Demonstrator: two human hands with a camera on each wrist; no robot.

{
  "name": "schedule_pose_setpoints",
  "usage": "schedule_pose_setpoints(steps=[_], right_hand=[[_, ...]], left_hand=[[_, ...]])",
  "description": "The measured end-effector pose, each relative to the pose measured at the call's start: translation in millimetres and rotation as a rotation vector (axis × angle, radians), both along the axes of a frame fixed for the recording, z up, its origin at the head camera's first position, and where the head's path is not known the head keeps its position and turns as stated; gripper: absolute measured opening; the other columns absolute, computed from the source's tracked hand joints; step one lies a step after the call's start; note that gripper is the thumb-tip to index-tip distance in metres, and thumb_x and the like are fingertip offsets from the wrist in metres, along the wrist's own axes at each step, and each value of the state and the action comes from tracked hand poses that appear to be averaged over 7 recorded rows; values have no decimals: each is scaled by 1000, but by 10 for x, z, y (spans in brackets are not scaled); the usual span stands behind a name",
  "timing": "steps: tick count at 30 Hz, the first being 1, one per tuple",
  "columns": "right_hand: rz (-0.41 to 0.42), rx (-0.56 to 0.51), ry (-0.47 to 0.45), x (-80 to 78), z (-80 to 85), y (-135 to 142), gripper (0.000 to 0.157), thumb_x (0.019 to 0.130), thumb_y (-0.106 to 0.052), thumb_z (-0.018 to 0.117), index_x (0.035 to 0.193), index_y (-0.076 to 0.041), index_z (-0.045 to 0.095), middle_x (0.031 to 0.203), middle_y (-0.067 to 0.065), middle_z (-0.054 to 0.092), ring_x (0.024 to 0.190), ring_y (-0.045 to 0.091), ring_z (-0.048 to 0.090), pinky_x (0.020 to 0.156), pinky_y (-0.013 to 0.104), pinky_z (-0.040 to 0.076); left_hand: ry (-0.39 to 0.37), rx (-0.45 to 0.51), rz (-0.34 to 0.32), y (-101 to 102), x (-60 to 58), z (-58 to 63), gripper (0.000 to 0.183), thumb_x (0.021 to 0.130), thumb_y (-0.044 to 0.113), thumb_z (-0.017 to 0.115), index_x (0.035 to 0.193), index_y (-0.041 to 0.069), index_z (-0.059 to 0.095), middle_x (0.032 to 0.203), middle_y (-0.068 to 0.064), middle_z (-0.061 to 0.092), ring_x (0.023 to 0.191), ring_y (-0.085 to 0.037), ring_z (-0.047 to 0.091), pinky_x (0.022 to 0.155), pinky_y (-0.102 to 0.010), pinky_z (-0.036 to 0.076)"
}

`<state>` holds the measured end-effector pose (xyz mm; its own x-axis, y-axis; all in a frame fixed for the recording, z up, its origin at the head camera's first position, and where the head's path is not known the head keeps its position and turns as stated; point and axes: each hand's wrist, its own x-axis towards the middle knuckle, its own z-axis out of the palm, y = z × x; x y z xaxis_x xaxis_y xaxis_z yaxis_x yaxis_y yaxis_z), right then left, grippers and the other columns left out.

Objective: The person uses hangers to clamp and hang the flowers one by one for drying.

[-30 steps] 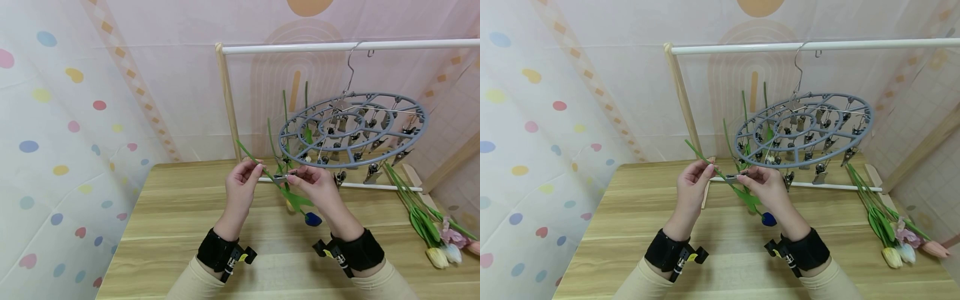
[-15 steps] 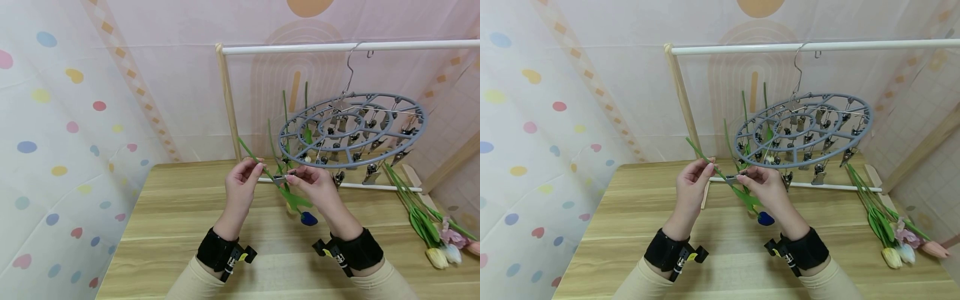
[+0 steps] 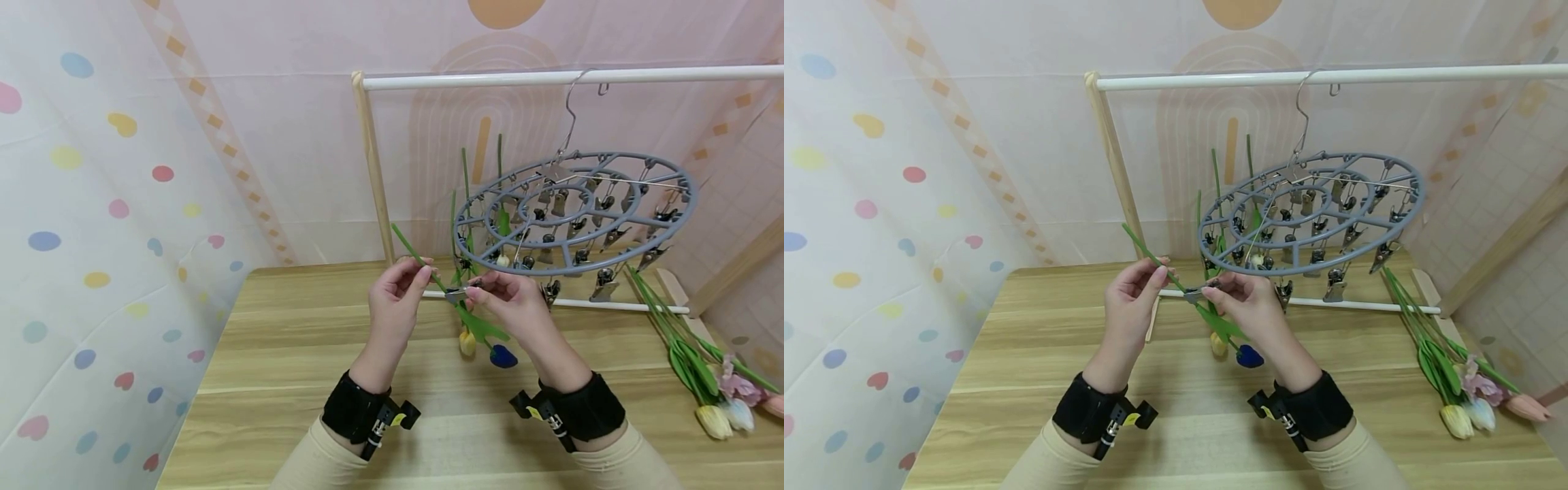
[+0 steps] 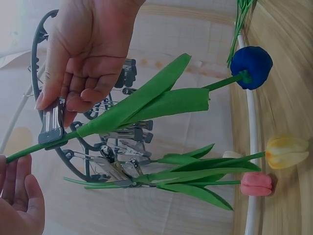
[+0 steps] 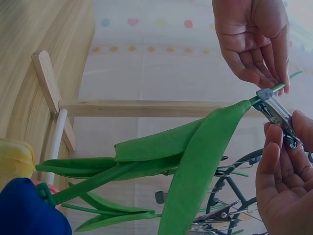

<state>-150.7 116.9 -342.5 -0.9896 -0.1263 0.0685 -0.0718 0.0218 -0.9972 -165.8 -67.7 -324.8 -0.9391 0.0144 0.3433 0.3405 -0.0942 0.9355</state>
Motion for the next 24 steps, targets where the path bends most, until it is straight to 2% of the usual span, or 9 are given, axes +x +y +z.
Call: schedule_pose_setpoints(steps=[3,9,15,19,24], right_hand=[[4,-1,9,-2,-3,2,23,90,-17,65,92,5,59,85,3,69,73,11,66,70,21,55],[7,7,9,-8,-6,11,22,90,-17,65,92,4,59,85,4,69,73,11,66,68,21,55],[25,7,6,0,-3,7,23,90,-18,65,95,3,61,82,1,68,73,12,65,69,21,54],[26,13,0,8,2,5,23,90,-21,65,95,2,61,80,-1,67,73,13,65,67,22,54],[-7,67,-16,15,2,-1,25,89,-23,67,94,2,61,82,4,66,72,14,63,67,23,53]], left_hand=[[8,-5,5,5,1,3,19,90,7,63,99,-10,64,94,0,67,83,-13,66,82,-43,56],[20,11,10,7,-2,2,19,90,4,63,100,-11,64,92,2,68,82,-11,66,80,-33,57],[22,6,8,7,22,21,20,90,6,62,101,-10,64,96,-16,66,84,-12,65,80,-29,56],[23,-13,9,3,32,19,19,91,7,62,101,-9,65,97,-26,64,84,-12,65,82,-38,56],[29,-8,11,5,38,18,19,90,6,62,101,-10,64,95,-11,68,84,-12,65,82,-39,56]])
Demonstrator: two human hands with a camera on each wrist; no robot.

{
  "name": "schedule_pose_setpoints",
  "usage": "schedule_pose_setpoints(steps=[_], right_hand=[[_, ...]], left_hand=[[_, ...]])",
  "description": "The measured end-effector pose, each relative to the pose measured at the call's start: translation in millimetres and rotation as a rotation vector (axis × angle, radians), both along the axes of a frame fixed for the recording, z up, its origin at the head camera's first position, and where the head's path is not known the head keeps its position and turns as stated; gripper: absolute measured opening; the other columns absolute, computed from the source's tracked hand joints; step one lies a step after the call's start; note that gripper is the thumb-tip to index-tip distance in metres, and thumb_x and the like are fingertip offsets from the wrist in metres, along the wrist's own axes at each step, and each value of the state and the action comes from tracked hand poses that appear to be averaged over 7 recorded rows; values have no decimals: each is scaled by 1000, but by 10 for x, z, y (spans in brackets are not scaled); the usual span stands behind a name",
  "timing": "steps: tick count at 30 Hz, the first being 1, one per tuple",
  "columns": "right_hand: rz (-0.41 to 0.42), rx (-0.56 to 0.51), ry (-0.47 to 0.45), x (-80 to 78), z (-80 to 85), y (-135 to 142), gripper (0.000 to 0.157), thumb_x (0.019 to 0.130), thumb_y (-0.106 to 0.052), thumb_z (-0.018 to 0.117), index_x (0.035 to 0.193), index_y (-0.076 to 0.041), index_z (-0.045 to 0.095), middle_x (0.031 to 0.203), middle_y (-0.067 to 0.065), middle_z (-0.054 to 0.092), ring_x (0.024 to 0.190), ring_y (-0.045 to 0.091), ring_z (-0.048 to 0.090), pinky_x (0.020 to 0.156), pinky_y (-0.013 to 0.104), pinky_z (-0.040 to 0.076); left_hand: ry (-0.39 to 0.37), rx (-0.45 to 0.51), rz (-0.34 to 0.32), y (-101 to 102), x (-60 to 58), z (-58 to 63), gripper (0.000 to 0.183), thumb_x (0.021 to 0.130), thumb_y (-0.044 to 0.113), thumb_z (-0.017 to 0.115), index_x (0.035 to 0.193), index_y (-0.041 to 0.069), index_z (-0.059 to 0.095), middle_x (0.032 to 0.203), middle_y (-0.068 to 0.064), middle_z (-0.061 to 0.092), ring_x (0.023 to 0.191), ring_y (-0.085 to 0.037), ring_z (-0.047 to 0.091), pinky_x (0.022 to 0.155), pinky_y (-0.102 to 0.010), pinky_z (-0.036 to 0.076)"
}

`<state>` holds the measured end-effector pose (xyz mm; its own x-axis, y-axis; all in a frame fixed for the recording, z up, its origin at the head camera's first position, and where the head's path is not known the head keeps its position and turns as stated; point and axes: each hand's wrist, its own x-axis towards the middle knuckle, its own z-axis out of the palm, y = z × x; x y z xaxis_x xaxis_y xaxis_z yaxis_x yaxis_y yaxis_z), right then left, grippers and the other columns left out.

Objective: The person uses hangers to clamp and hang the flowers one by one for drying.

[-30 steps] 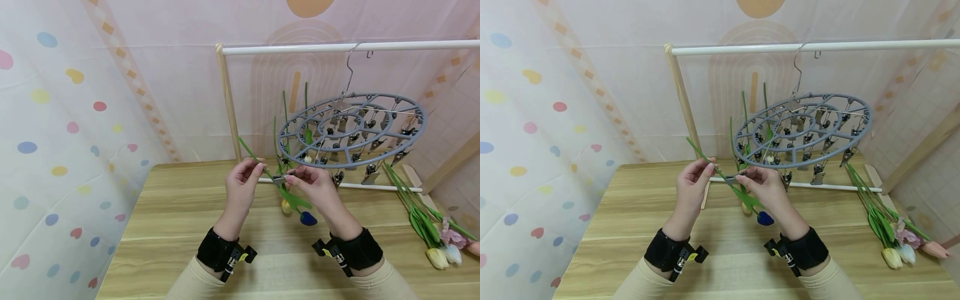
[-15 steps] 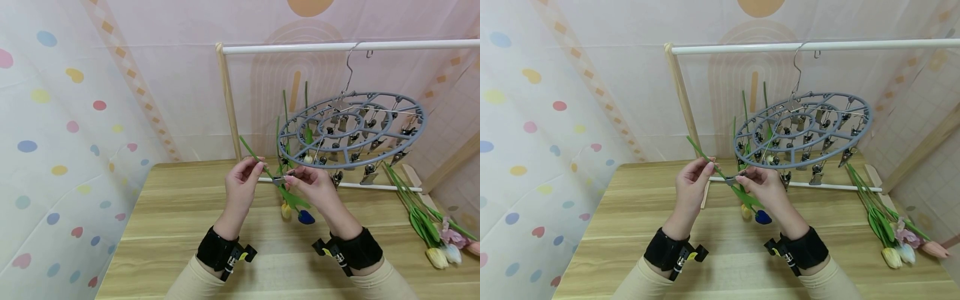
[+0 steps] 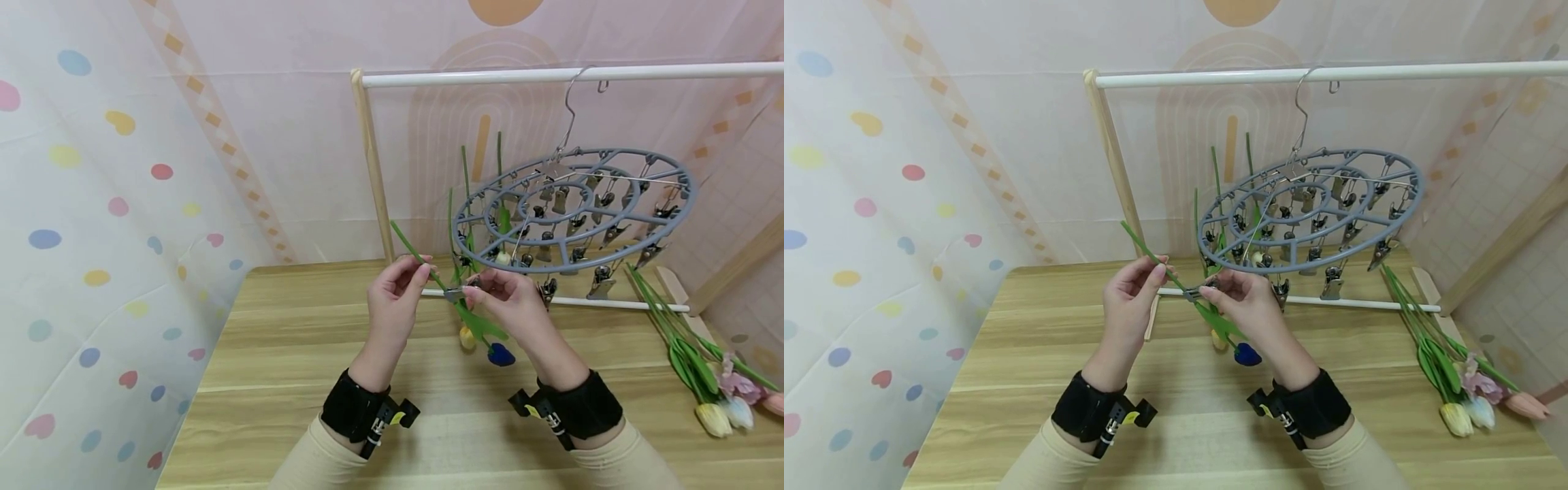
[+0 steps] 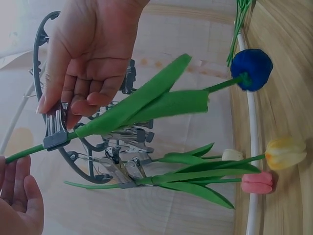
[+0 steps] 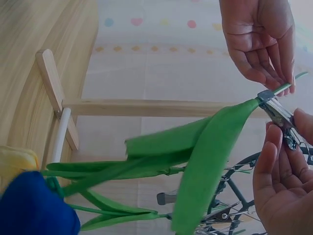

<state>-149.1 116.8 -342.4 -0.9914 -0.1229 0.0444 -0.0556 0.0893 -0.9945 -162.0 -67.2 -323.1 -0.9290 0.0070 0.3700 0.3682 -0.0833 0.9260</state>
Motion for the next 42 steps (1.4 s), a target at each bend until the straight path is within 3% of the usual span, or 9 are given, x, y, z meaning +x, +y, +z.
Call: schedule_pose_setpoints(steps=[3,7,12,16,22,27,32,38,42], right_hand=[[-34,46,-28,4,-8,-6,28,88,-27,68,96,0,61,89,7,65,75,13,62,68,21,53],[-60,89,-35,7,-42,0,34,88,-33,67,105,-4,63,101,8,64,85,10,63,75,20,53],[-86,113,5,27,-86,24,40,89,-31,66,120,-7,58,118,9,60,95,4,58,77,16,52],[-84,71,15,70,-119,54,48,89,-24,67,131,-7,51,130,10,53,94,0,57,78,14,52],[-111,-5,69,171,-175,121,54,88,-10,67,136,-3,44,123,15,51,95,-1,59,82,13,52],[-122,-11,127,253,-231,202,52,87,-6,67,132,-1,41,125,10,53,98,4,61,81,16,53],[-137,63,145,360,-261,310,61,87,-6,67,139,-3,36,134,14,50,99,3,62,81,14,52],[-205,204,129,535,-253,471,75,86,-10,70,147,-6,26,135,23,46,93,-9,57,79,10,50],[-249,232,141,641,-276,577,75,84,-5,71,145,-7,28,132,18,46,91,-8,57,76,9,50]], left_hand=[[-9,14,4,0,2,4,19,89,4,63,101,-10,64,97,-7,69,84,-12,66,81,-33,57],[-45,8,-3,-8,8,-4,19,89,5,64,103,-8,65,104,-16,67,85,-11,66,80,-25,56],[-102,-57,-37,-41,13,-69,24,90,9,64,112,-1,64,107,-19,65,88,-13,66,82,-23,55],[-170,-122,-47,-88,48,-141,30,88,11,66,117,4,62,108,-17,66,90,-15,67,82,-23,55],[-242,-152,-58,-162,78,-247,34,87,7,67,121,3,61,112,-21,64,91,-14,66,81,-20,55],[-271,-172,-72,-215,85,-324,34,88,5,66,121,2,60,112,-22,63,93,-18,66,81,-20,55],[-276,-189,-66,-250,95,-383,33,89,0,63,121,1,59,109,-21,64,92,-20,67,81,-20,55],[-282,-186,-56,-268,115,-420,33,88,2,64,121,2,59,108,-21,64,89,-14,66,79,-19,54],[-303,-191,-45,-276,125,-439,34,88,4,64,122,3,59,110,-21,63,91,-14,65,77,-18,54]])
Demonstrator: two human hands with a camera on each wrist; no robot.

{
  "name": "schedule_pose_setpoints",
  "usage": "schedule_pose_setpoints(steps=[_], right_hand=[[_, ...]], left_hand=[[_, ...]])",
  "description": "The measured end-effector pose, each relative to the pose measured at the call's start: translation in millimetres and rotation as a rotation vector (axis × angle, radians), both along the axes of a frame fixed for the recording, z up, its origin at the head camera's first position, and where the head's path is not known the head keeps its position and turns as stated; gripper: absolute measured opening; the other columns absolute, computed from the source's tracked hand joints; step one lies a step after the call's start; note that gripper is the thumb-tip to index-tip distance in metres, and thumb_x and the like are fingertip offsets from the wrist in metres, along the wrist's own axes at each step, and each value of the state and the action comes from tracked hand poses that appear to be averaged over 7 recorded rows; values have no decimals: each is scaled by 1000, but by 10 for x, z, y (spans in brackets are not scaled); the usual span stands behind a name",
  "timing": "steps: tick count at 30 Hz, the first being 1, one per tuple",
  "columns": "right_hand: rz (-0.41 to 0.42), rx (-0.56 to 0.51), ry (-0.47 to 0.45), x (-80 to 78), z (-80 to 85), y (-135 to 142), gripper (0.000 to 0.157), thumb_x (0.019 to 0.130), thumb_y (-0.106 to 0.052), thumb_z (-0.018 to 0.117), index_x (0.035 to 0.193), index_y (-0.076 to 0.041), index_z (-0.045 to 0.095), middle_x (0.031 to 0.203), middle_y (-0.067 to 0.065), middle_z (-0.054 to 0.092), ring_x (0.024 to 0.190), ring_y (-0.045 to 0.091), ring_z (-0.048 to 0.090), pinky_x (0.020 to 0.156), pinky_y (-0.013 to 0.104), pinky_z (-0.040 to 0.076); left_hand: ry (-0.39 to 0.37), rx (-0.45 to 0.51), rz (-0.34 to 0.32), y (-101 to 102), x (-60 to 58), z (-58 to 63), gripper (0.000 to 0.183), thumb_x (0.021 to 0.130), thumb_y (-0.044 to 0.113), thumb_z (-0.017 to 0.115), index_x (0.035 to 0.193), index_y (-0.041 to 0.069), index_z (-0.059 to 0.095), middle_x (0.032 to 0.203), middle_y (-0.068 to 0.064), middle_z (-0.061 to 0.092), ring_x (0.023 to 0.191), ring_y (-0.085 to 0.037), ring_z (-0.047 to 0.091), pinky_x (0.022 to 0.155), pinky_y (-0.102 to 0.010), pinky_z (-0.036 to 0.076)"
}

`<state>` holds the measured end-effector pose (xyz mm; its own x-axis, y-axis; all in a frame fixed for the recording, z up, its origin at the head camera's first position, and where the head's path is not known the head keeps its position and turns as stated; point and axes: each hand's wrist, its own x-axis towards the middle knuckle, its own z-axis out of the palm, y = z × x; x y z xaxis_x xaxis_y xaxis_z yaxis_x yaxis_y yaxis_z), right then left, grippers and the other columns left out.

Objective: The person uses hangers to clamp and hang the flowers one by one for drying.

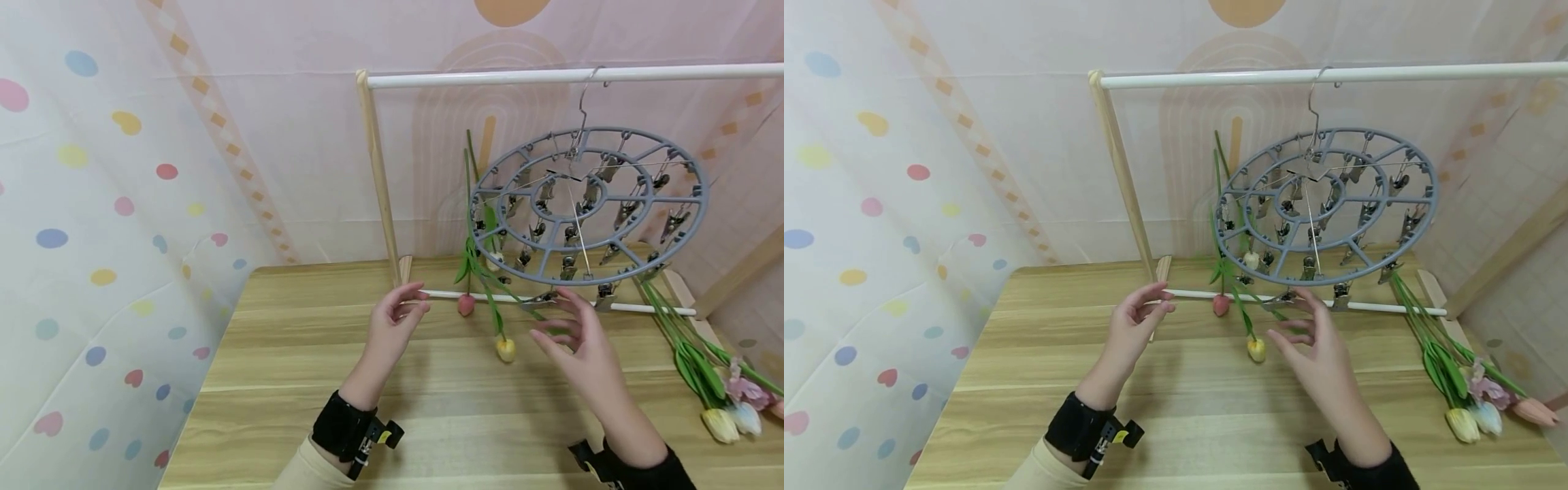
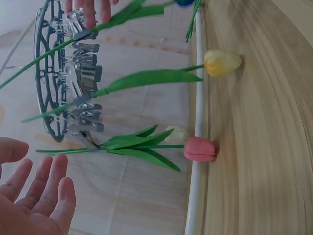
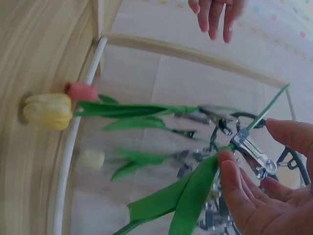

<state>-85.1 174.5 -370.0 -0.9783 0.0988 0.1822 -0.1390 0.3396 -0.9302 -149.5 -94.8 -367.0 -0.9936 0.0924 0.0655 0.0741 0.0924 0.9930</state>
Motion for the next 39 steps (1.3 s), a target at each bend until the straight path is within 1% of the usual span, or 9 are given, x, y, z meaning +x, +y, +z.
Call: schedule_pose_setpoints(steps=[8,12,17,21,24,28,32,35,39], right_hand=[[-106,54,74,192,-51,193,65,80,10,68,135,-6,38,105,-13,56,81,-2,60,69,11,50],[-161,54,67,242,-78,321,52,81,11,66,126,-9,47,95,-14,61,77,-2,60,66,10,49],[-237,99,16,281,-126,518,41,85,4,65,119,-14,52,92,-19,60,77,-6,59,65,8,47],[-273,113,-28,278,-177,692,35,88,0,63,115,-19,52,90,-22,58,77,-8,58,63,7,48],[-291,107,-44,262,-218,831,35,88,0,62,112,-24,52,89,-24,58,75,-9,57,62,6,47],[-338,146,-52,243,-260,983,36,88,0,62,108,-28,51,86,-30,56,74,-12,54,60,4,45],[-414,269,-124,222,-273,1107,23,90,-9,61,110,-17,52,85,-36,48,74,-17,46,57,4,41],[-462,377,-199,195,-294,1197,31,92,-15,59,118,-2,50,86,-27,50,73,-18,38,55,7,37],[-459,496,-274,126,-362,1351,41,93,-17,56,125,6,46,99,11,60,77,-1,44,55,14,33]], left_hand=[[3,-35,-2,-78,-117,-71,34,91,5,62,124,3,56,113,-18,61,99,-21,60,75,-17,52],[19,-45,26,-129,-213,-116,33,90,4,62,122,4,57,114,-16,61,102,-24,59,76,-18,51],[65,-44,111,-216,-390,-216,33,87,-2,62,120,0,56,114,-18,59,105,-29,58,80,-22,52],[115,-48,158,-278,-515,-215,38,85,-8,61,122,-7,51,116,-26,55,108,-36,55,88,-37,52],[138,-84,172,-328,-618,-249,42,86,-6,61,125,-4,48,120,-22,52,111,-37,52,92,-47,48],[156,-134,190,-400,-780,-372,45,87,0,62,129,6,47,122,-12,50,114,-32,50,93,-49,46],[177,-190,197,-436,-905,-417,50,87,4,63,133,8,44,125,-13,47,115,-30,47,95,-49,44],[185,-231,190,-452,-1000,-435,55,87,6,64,136,7,40,128,-14,45,118,-32,45,96,-48,44],[190,-277,200,-470,-1077,-429,57,89,9,64,139,4,37,130,-13,44,120,-34,45,97,-50,43]])
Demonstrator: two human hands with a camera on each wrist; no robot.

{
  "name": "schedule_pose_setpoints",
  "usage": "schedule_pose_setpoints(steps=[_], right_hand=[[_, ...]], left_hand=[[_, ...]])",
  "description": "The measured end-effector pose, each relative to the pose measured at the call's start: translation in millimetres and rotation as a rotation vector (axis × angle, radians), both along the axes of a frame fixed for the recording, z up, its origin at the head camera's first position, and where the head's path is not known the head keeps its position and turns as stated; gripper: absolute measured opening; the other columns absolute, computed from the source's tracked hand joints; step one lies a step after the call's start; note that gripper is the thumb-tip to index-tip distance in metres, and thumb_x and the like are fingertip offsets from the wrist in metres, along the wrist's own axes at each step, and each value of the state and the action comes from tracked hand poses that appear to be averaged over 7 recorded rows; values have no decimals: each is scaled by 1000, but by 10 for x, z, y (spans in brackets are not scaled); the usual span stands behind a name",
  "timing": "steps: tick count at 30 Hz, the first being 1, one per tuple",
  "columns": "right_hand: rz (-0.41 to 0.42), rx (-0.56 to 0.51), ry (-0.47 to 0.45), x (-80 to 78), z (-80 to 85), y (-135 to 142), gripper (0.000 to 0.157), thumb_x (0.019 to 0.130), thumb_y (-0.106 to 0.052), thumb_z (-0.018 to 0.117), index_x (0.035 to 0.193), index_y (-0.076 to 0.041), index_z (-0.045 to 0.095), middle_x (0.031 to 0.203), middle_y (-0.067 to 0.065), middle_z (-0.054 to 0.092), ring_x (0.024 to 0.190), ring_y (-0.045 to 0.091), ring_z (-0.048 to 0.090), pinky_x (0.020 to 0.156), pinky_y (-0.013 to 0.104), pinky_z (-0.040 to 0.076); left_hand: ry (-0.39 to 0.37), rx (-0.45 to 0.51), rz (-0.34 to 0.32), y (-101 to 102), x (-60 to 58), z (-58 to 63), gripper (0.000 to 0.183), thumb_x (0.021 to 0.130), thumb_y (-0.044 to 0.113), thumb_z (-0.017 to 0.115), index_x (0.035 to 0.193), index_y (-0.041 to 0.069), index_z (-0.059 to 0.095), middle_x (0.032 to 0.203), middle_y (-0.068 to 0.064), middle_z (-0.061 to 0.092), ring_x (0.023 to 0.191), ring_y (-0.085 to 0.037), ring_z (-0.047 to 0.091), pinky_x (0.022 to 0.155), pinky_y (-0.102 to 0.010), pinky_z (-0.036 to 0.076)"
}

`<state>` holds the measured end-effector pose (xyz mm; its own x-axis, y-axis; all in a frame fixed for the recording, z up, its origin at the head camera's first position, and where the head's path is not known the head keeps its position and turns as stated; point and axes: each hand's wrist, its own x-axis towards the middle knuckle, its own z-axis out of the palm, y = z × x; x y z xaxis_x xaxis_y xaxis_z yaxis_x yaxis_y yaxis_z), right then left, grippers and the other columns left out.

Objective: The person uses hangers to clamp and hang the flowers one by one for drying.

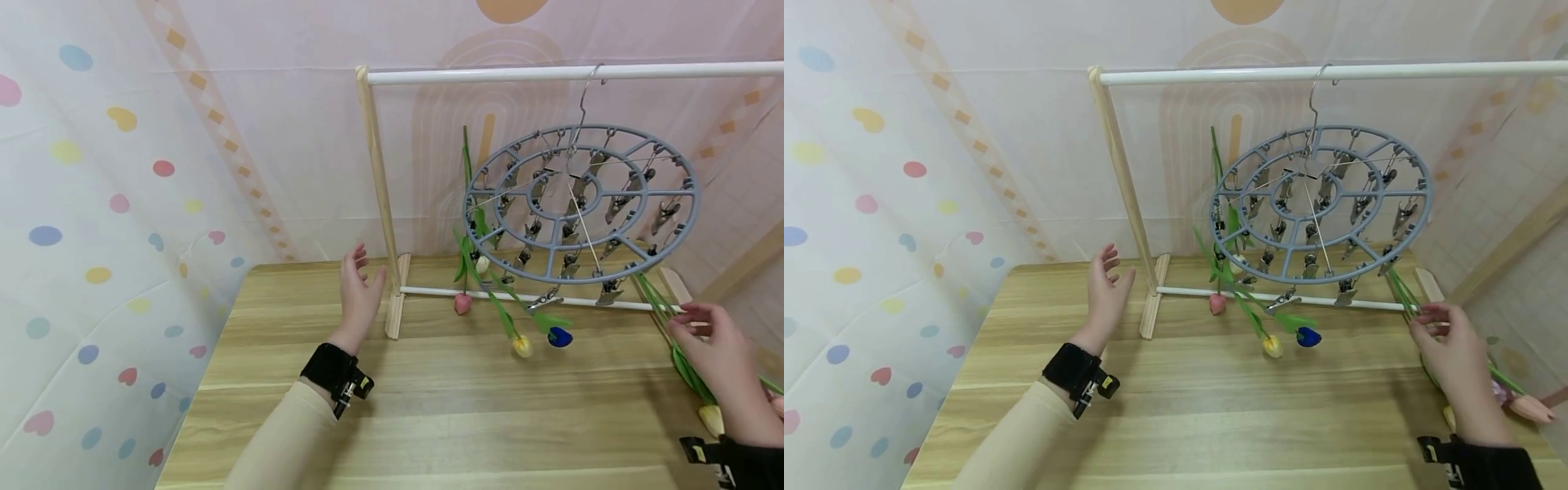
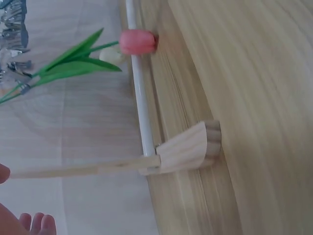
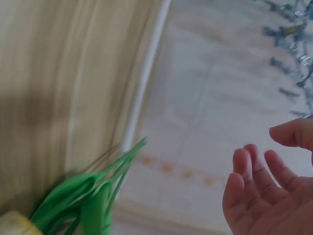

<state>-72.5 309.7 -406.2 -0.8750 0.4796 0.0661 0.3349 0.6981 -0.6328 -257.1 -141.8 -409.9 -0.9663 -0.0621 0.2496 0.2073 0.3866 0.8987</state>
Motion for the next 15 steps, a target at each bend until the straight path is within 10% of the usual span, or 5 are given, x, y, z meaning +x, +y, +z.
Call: schedule_pose_setpoints(steps=[5,15], right_hand=[[41,65,-122,-97,-88,168,44,93,-17,52,125,12,42,111,33,50,90,42,50,59,33,39],[187,170,-314,-255,-232,462,46,87,-16,58,115,17,44,110,39,47,94,52,47,72,59,41]], left_hand=[[-22,-43,-2,-12,-109,19,60,90,15,64,141,5,35,133,-11,45,121,-31,45,99,-49,43],[-84,-53,-58,61,-252,112,60,95,21,57,146,7,29,142,-11,42,127,-29,43,103,-45,42]])
